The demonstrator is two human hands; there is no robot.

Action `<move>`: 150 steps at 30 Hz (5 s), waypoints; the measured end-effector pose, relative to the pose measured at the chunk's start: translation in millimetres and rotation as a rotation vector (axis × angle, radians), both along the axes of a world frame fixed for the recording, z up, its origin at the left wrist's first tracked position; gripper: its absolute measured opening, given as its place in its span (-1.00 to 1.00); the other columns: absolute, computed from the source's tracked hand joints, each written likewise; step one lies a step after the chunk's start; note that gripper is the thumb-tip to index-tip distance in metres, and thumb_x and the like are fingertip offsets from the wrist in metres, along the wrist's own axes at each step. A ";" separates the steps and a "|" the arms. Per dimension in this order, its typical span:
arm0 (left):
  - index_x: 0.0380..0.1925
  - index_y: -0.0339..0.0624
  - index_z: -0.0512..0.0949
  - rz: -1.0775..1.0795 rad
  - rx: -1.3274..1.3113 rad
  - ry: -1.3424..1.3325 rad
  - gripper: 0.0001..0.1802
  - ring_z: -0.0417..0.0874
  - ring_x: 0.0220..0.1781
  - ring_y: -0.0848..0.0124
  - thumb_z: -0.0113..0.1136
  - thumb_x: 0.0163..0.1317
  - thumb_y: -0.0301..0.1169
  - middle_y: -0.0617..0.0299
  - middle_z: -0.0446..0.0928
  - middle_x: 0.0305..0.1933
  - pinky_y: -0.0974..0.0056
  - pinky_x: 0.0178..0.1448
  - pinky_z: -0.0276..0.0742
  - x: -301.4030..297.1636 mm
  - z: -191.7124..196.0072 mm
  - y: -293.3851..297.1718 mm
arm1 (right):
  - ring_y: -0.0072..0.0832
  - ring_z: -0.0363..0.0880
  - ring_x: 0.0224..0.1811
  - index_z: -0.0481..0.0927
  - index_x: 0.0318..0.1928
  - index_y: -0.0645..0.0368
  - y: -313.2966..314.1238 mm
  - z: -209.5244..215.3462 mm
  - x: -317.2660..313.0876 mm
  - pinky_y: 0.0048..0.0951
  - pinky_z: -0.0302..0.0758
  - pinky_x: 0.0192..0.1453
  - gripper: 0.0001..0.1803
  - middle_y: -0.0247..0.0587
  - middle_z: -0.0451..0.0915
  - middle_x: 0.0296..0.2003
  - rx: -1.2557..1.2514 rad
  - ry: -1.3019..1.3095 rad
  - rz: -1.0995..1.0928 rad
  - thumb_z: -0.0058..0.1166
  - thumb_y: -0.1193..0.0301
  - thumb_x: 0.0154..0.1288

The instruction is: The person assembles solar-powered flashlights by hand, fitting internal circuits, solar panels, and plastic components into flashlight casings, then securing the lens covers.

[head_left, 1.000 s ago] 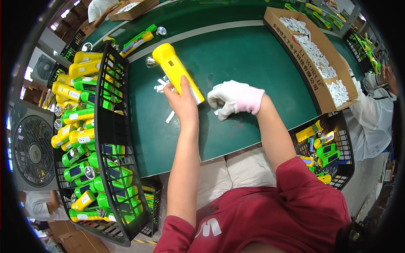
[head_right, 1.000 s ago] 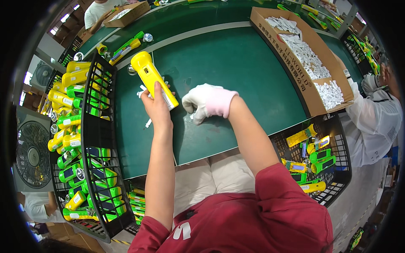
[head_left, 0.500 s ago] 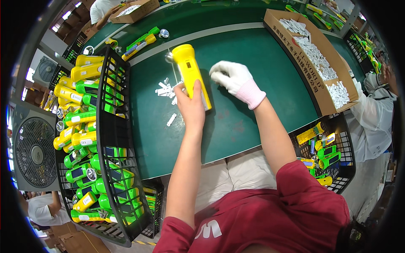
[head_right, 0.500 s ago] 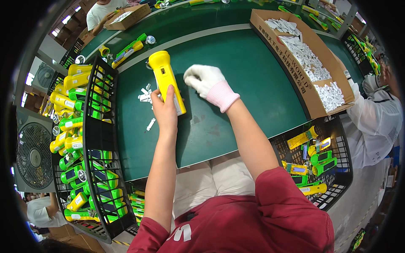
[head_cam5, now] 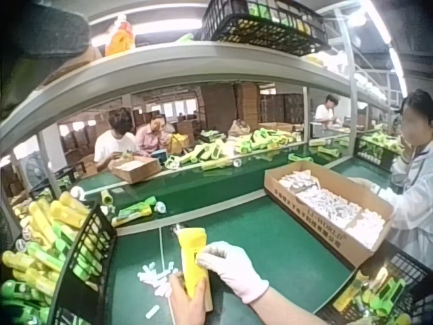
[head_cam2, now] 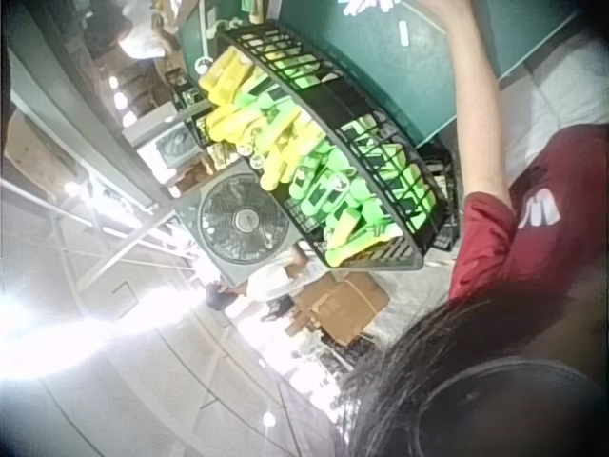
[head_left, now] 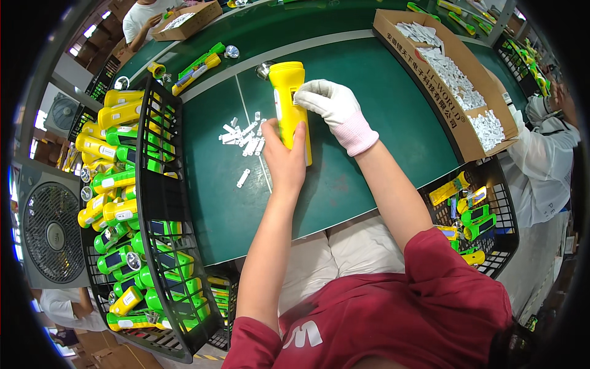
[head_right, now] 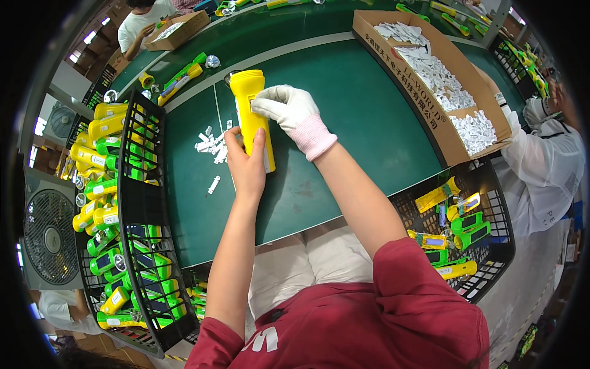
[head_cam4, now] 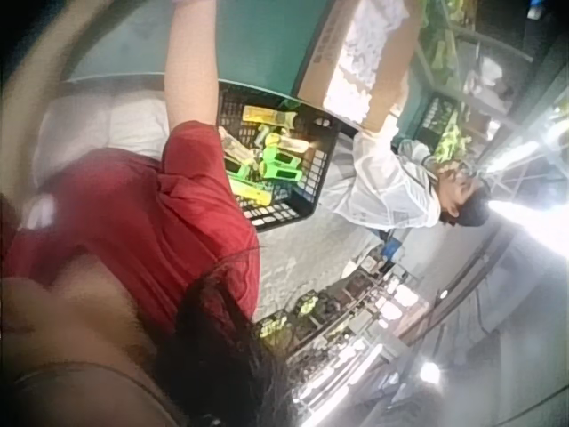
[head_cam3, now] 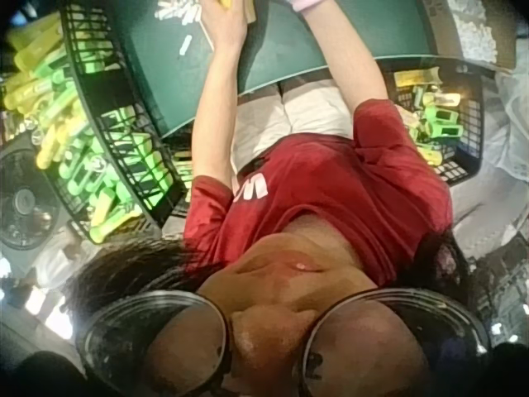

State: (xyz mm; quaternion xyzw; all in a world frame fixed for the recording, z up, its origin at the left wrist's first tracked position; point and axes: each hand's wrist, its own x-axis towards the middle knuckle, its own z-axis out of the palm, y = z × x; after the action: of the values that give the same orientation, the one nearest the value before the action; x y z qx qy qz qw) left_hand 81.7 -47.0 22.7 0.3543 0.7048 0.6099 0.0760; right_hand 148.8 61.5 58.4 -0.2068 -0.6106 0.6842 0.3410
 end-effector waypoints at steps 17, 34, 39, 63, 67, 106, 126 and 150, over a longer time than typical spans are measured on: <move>-0.19 -0.33 0.29 -0.043 -0.023 0.083 -0.57 0.60 -0.38 -0.01 0.20 0.12 -0.25 -0.15 0.52 -0.43 0.13 -0.31 0.46 1.6 -2.5 -4.4 | -0.52 0.45 -0.04 0.33 0.08 0.32 1.4 -4.3 -1.0 -0.52 0.38 0.08 -0.59 -0.16 0.48 -0.07 0.069 0.072 0.122 -0.01 0.43 0.25; -0.15 -0.30 0.26 -0.075 0.016 0.070 -0.59 0.62 -0.32 0.17 0.16 0.15 -0.30 -0.07 0.54 -0.33 0.22 -0.24 0.48 5.2 0.0 -1.3 | -0.55 0.48 -0.14 0.32 0.09 0.26 -11.8 -14.3 -13.7 -0.52 0.42 -0.02 -0.60 -0.19 0.51 -0.15 0.240 0.012 -0.104 -0.08 0.36 0.29; -0.14 -0.30 0.25 -0.092 -0.004 0.067 -0.59 0.62 -0.31 0.14 0.16 0.14 -0.31 -0.08 0.53 -0.32 0.21 -0.24 0.48 8.4 1.2 -2.4 | -0.49 0.53 -0.17 0.36 0.07 0.23 -12.9 -17.0 -13.5 -0.47 0.45 -0.05 -0.60 -0.17 0.54 -0.19 0.169 0.090 -0.113 -0.04 0.30 0.28; -0.19 -0.32 0.26 -0.089 -0.026 -0.052 -0.60 0.61 -0.32 0.16 0.13 0.18 -0.26 -0.11 0.52 -0.35 0.20 -0.25 0.47 4.3 -8.4 2.9 | -0.58 0.45 -0.27 0.43 -0.07 0.23 -9.2 -22.7 -16.4 -0.54 0.41 -0.16 -0.70 -0.26 0.50 -0.28 0.164 -0.108 -0.138 -0.08 0.27 0.32; -0.19 -0.32 0.25 -0.119 -0.047 -0.113 -0.59 0.60 -0.30 0.05 0.13 0.17 -0.24 -0.18 0.51 -0.35 0.15 -0.22 0.46 4.3 -7.1 2.9 | -0.21 0.57 -0.21 0.44 -0.02 0.20 -7.2 -34.4 -22.1 -0.29 0.46 -0.08 -0.51 -0.03 0.57 -0.22 0.207 -0.172 -0.226 -0.10 0.08 0.22; 0.00 -0.25 0.30 -0.720 0.754 -1.222 -0.44 0.48 -0.16 0.21 -0.31 0.34 0.04 0.02 0.43 -0.16 0.14 -0.02 0.46 -27.5 1.5 -8.1 | -0.32 0.49 -0.52 0.47 -0.44 0.12 -72.4 -19.7 60.1 -0.43 0.41 -0.47 -0.76 -0.21 0.54 -0.32 1.361 0.013 -0.051 0.22 0.60 -0.19; 0.20 -0.15 0.15 -0.883 0.403 -0.975 -0.57 0.40 0.13 0.36 -0.35 0.40 -0.23 0.17 0.33 0.12 0.28 0.22 0.29 -4.6 -6.7 3.9 | -0.18 0.55 -0.32 0.40 -0.05 0.13 -61.6 -26.4 30.0 -0.23 0.48 -0.25 -0.68 -0.02 0.43 -0.20 0.665 -0.426 -0.577 0.02 0.28 0.22; -0.12 -0.41 0.36 -0.450 -0.020 0.845 -0.57 0.35 0.02 0.02 0.14 -0.04 -0.48 -0.09 0.30 -0.05 0.08 0.08 0.29 42.7 -10.8 6.2 | -0.56 0.46 -0.56 0.49 -0.17 0.18 97.2 -26.9 -19.4 -0.64 0.41 -0.51 -0.68 -0.16 0.53 -0.43 -0.353 -0.226 0.061 0.09 0.20 0.21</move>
State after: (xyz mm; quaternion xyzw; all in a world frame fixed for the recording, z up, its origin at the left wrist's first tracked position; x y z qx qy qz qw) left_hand 124.3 -40.8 11.9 0.7144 0.5856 0.3740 -0.0834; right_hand 129.4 158.6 31.5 -0.3205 -0.5215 0.7630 0.2079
